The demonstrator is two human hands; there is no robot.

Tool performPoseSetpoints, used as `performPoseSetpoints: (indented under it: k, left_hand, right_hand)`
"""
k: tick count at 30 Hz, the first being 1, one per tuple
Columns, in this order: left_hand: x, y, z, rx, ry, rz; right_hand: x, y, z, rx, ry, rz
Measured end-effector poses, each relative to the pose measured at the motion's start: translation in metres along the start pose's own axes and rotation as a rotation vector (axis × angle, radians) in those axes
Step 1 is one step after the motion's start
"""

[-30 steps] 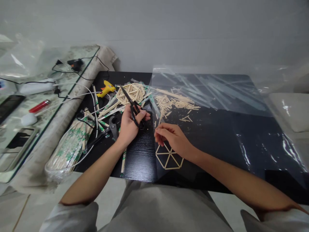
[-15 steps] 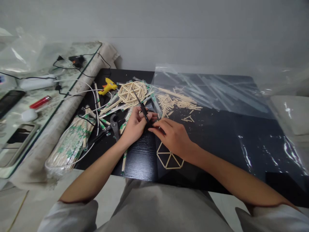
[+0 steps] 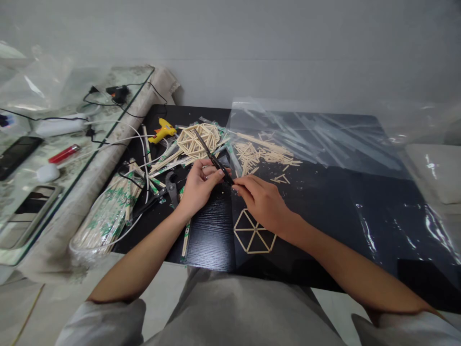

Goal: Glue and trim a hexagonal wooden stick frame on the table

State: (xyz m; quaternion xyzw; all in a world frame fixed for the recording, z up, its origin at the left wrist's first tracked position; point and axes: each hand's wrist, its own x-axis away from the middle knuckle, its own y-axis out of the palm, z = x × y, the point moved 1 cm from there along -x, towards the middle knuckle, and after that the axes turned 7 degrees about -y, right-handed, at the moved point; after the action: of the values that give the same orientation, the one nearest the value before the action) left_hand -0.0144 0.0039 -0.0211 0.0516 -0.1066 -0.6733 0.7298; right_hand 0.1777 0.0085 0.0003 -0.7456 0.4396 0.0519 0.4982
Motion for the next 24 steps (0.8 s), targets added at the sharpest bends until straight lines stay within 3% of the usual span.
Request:
performPoseSetpoints:
  k: [5,15,24]
  left_hand:
    - [-0.001,-0.001,0.001,-0.001,-0.015,0.035]
    - [-0.001,-0.001,-0.002,-0.013,-0.049,0.069]
    - [0.000,-0.001,0.002,-0.009,-0.058,0.062]
  right_hand:
    - [-0.003,-0.004,0.000,-0.057,-0.002,0.006]
    - [-0.001,-0.001,-0.002,0.143,-0.045,-0.001]
    - [-0.007,-0.011,0.001,-0.059,0.008,0.017]
